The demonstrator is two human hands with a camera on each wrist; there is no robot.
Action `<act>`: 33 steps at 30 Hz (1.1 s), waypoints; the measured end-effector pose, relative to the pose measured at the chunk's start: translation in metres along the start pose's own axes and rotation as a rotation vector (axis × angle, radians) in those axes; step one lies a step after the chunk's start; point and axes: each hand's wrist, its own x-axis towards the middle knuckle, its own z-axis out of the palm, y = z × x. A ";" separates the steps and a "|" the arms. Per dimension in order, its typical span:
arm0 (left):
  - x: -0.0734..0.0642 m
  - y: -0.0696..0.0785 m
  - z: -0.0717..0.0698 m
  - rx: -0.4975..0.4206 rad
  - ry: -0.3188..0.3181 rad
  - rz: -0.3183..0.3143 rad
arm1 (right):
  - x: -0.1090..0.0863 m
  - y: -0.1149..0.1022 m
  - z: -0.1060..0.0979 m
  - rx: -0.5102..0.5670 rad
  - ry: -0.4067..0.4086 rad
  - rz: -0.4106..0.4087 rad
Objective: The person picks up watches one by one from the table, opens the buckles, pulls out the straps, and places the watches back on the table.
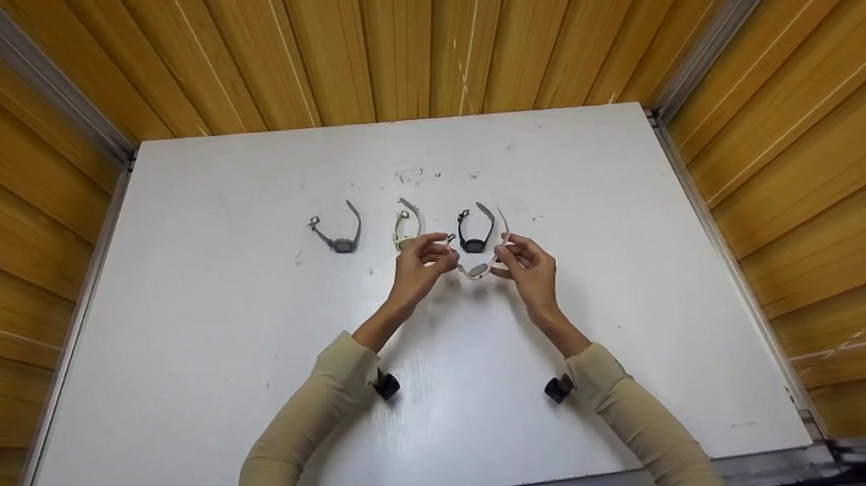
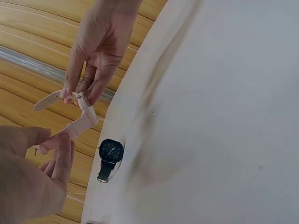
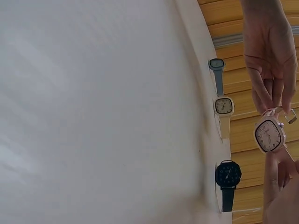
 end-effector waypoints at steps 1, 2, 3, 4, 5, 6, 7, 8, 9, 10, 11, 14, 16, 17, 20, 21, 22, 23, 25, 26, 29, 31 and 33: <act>0.002 0.001 0.001 -0.001 0.014 0.001 | 0.003 -0.002 0.000 0.003 0.006 0.000; 0.005 0.003 0.002 -0.005 0.036 0.003 | 0.007 -0.004 0.000 0.001 0.009 -0.003; 0.008 0.005 0.004 -0.017 0.062 0.003 | 0.010 -0.007 -0.001 0.000 0.013 -0.005; 0.011 0.007 0.005 -0.029 0.092 0.003 | 0.015 -0.010 -0.001 0.000 0.016 -0.008; 0.015 0.011 0.007 -0.042 0.122 -0.001 | 0.020 -0.012 -0.001 -0.010 0.021 -0.012; 0.019 0.013 0.009 -0.059 0.150 -0.005 | 0.025 -0.015 -0.001 -0.020 0.026 -0.015; 0.024 0.016 0.012 -0.070 0.174 -0.008 | 0.030 -0.019 -0.002 -0.032 0.036 -0.016; 0.030 0.019 0.015 -0.086 0.190 -0.013 | 0.036 -0.022 -0.003 -0.051 0.044 -0.018; 0.036 0.022 0.019 -0.096 0.201 -0.016 | 0.042 -0.026 -0.004 -0.068 0.056 -0.017; 0.043 0.025 0.023 -0.091 0.208 -0.015 | 0.048 -0.030 -0.005 -0.086 0.065 -0.014; 0.051 0.028 0.028 -0.091 0.212 -0.010 | 0.055 -0.034 -0.006 -0.106 0.071 -0.008; 0.073 0.035 0.042 -0.068 0.224 0.006 | 0.073 -0.043 -0.011 -0.170 0.086 0.022; 0.086 0.039 0.052 -0.012 0.231 0.004 | 0.082 -0.048 -0.015 -0.201 0.106 0.059; 0.092 0.040 0.057 0.011 0.233 -0.001 | 0.087 -0.049 -0.018 -0.221 0.118 0.078; 0.106 0.040 0.070 0.117 0.239 -0.037 | 0.097 -0.049 -0.024 -0.278 0.158 0.145; 0.110 0.039 0.074 0.164 0.243 -0.047 | 0.099 -0.048 -0.027 -0.296 0.165 0.173; 0.113 0.037 0.077 0.220 0.243 -0.050 | 0.101 -0.046 -0.029 -0.309 0.169 0.197; 0.116 0.035 0.080 0.272 0.242 -0.053 | 0.103 -0.045 -0.030 -0.317 0.172 0.225; 0.121 0.030 0.086 0.415 0.236 -0.039 | 0.105 -0.042 -0.034 -0.323 0.175 0.270; 0.123 0.027 0.088 0.482 0.229 -0.027 | 0.106 -0.040 -0.036 -0.326 0.176 0.288; 0.128 0.018 0.095 0.661 0.205 -0.005 | 0.106 -0.034 -0.039 -0.339 0.174 0.324; 0.130 0.011 0.098 0.755 0.194 -0.002 | 0.105 -0.029 -0.041 -0.370 0.173 0.333; 0.131 0.004 0.100 0.818 0.190 -0.020 | 0.103 -0.024 -0.042 -0.412 0.160 0.331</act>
